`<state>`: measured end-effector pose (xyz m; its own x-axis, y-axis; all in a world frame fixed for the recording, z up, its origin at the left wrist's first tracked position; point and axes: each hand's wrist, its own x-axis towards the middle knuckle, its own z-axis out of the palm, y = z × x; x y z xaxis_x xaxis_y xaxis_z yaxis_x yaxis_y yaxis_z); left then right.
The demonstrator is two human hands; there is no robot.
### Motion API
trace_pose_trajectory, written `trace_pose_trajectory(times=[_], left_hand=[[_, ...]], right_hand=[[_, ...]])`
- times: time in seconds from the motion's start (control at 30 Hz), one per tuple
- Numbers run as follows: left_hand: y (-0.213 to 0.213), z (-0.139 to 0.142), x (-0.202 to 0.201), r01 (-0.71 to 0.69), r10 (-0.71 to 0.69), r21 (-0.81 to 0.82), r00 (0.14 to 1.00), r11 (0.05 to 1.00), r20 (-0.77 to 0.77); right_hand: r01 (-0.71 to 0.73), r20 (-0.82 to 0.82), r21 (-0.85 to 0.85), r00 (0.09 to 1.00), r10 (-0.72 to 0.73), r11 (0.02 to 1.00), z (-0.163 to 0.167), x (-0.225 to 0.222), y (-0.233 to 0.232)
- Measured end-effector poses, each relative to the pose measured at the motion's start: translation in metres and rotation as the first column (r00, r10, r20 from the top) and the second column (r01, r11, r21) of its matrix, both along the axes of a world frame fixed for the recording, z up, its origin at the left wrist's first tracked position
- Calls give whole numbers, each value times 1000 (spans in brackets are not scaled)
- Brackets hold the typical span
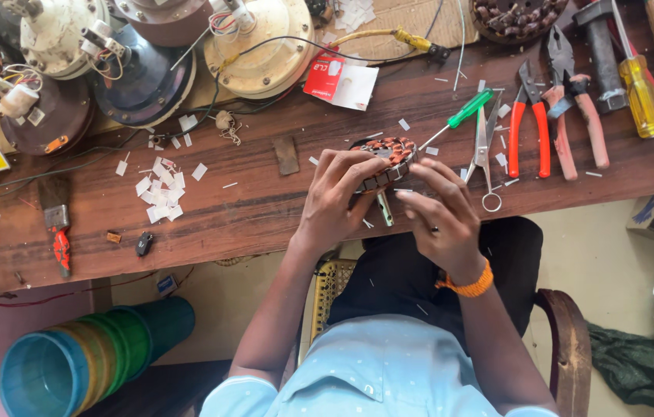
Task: The person sits at a workbench assembling an electric motor armature, fitting copper winding segments around the commutator by hand and pressing them into place. They pick up small insulating pieces, position them between the segments, and use a screwdriver to adjust and tighten parts of the assembly.
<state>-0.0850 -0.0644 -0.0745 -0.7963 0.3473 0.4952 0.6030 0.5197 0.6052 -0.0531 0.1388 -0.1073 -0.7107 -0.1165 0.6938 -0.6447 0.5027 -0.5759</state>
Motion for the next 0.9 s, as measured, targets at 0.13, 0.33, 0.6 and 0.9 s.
trace_pose_trajectory(times=[0.13,0.33,0.6,0.9], left_hand=[[-1,-3,-4,-7,7,15,1000,1000,-23],[1,-11,-9,-40,40,1,997,999,-63],[-5,-19,-16,-9,11,34,997,999,-71],[-7,-17,-17,-4,4,-3,1000,1000,-11]], right_hand=[[-18,-33,29,999,19,999,-17,-15,-8],[-17,-46,22,999,18,1000,-40,-16,-10],[41,-71,65,997,-36,997,-44,-18,-15],[-75,-38,-58,997,73,995,-21,-41,-27]])
